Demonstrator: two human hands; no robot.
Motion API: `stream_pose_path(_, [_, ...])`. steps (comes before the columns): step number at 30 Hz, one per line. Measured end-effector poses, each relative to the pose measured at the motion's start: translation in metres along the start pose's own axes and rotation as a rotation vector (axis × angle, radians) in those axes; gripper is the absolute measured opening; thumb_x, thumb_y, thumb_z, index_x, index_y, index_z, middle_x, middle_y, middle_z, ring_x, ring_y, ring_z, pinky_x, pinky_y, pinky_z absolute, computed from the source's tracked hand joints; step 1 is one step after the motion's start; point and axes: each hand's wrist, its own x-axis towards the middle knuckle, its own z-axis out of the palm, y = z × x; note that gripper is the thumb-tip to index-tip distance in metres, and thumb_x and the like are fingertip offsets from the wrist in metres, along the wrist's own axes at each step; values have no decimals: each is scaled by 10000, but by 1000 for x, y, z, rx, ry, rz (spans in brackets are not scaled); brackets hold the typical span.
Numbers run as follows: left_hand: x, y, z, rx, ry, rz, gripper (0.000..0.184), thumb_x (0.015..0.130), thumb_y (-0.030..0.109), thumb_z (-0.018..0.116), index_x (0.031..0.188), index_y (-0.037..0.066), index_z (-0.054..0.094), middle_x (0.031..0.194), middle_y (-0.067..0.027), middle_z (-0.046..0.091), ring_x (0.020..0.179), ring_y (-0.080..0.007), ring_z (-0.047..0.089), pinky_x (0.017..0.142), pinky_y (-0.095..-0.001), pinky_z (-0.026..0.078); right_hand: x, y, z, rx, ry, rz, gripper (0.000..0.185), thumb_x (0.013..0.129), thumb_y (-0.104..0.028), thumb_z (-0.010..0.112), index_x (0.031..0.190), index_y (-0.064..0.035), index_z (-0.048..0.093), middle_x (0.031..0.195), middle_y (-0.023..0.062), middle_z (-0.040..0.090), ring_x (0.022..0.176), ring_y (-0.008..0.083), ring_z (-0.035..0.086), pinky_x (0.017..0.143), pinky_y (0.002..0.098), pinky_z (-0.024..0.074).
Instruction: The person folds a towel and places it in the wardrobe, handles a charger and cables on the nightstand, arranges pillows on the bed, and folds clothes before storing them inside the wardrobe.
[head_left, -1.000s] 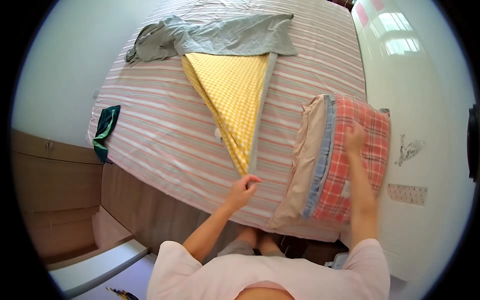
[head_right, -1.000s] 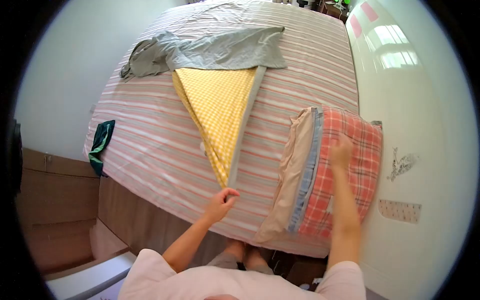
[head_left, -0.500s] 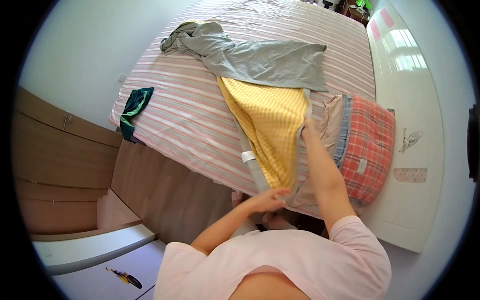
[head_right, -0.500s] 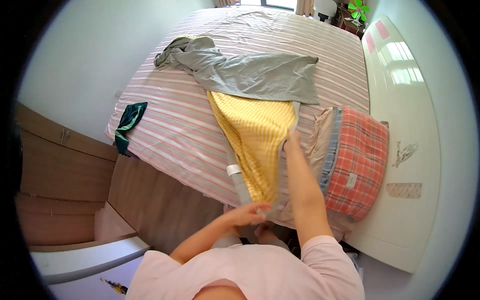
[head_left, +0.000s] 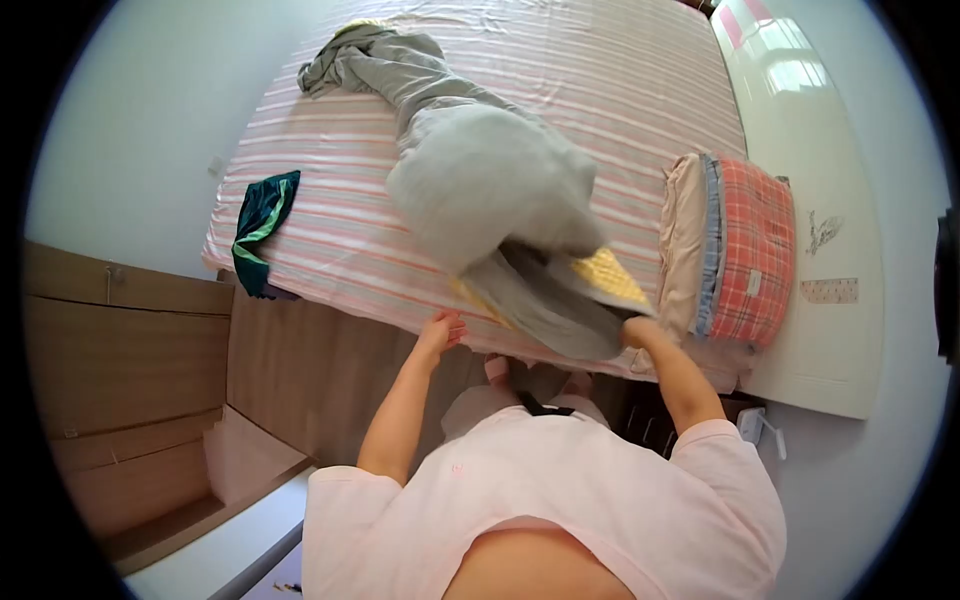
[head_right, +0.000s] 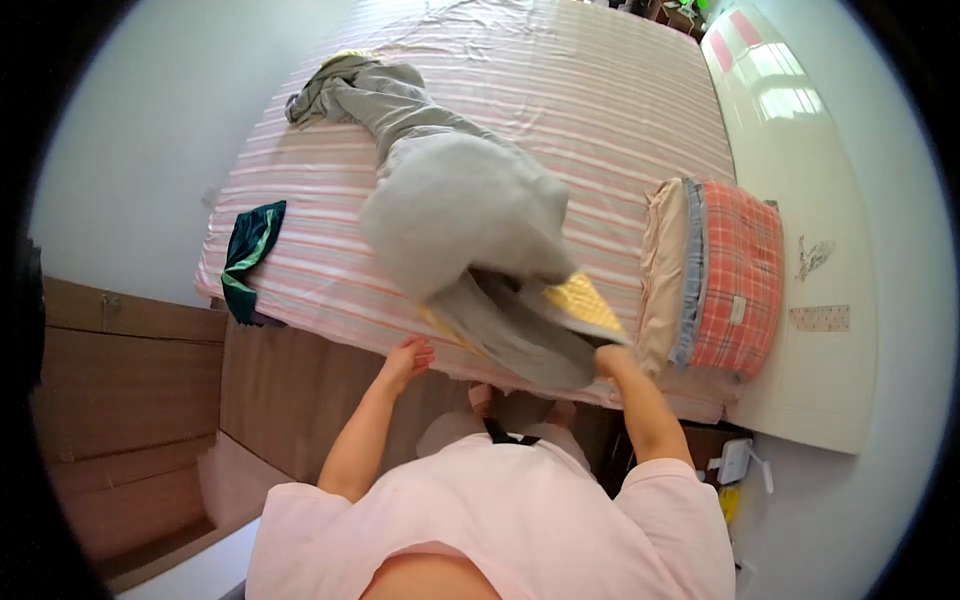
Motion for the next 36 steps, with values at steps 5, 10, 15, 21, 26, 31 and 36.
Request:
stream_pose_path(5, [20, -22, -16, 13, -12, -82, 288, 840, 255, 523, 1084, 101, 522, 933, -51, 591, 800, -145, 582, 659, -272, 463, -5, 7, -19, 460, 383, 242, 263, 767, -179, 492, 950, -73, 647, 991, 154, 622, 932, 299, 593, 787, 375, 464])
stream_pose_path(10, [40, -55, -10, 166, 50, -60, 269, 829, 255, 530, 1045, 96, 533, 887, -22, 574, 731, -125, 570, 591, -259, 447, 64, -50, -45, 823, 585, -33, 336, 737, -233, 555, 991, -22, 621, 957, 189, 622, 908, 311, 593, 796, 382, 454])
stream_pose_path(15, [18, -89, -21, -6, 147, -191, 271, 834, 275, 540, 1042, 102, 530, 909, -22, 572, 748, -124, 575, 602, -253, 462, 107, -144, -63, 904, 504, -47, 877, 621, -392, 705, 1327, -59, 305, 1235, 189, 454, 1141, 340, 428, 935, 380, 363])
stream_pose_path(21, [-14, -96, -45, -174, 261, -244, 254, 839, 280, 533, 1028, 111, 530, 910, -15, 565, 752, -114, 568, 604, -256, 460, 101, -206, -81, 614, 235, -39, 1086, 538, -478, 750, 1353, -12, 205, 1308, 240, 338, 1221, 341, 331, 1002, 361, 286])
stream_pose_path(26, [-4, -88, -64, -208, 268, -196, 252, 833, 276, 535, 1020, 107, 535, 897, -14, 567, 751, -117, 568, 611, -250, 459, 122, -205, -71, 736, 119, -196, 855, 595, -370, 724, 1273, 11, 369, 1202, 214, 481, 1070, 281, 505, 884, 330, 401])
stream_pose_path(31, [45, -78, -112, 72, 284, -136, 337, 780, 279, 563, 1032, 57, 536, 905, -85, 587, 760, -188, 592, 664, -323, 487, 129, -186, -51, 901, 328, -153, 493, 663, -273, 667, 1049, 22, 580, 932, 143, 622, 850, 228, 592, 735, 309, 457])
stream_pose_path(36, [92, -17, -253, 488, 623, 142, 596, 681, 330, 640, 1150, 10, 457, 1074, -225, 551, 1021, -343, 529, 863, -402, 429, 153, -179, -15, 1043, 478, 101, 265, 716, -201, 593, 868, 15, 615, 686, 56, 600, 602, 153, 565, 576, 281, 453])
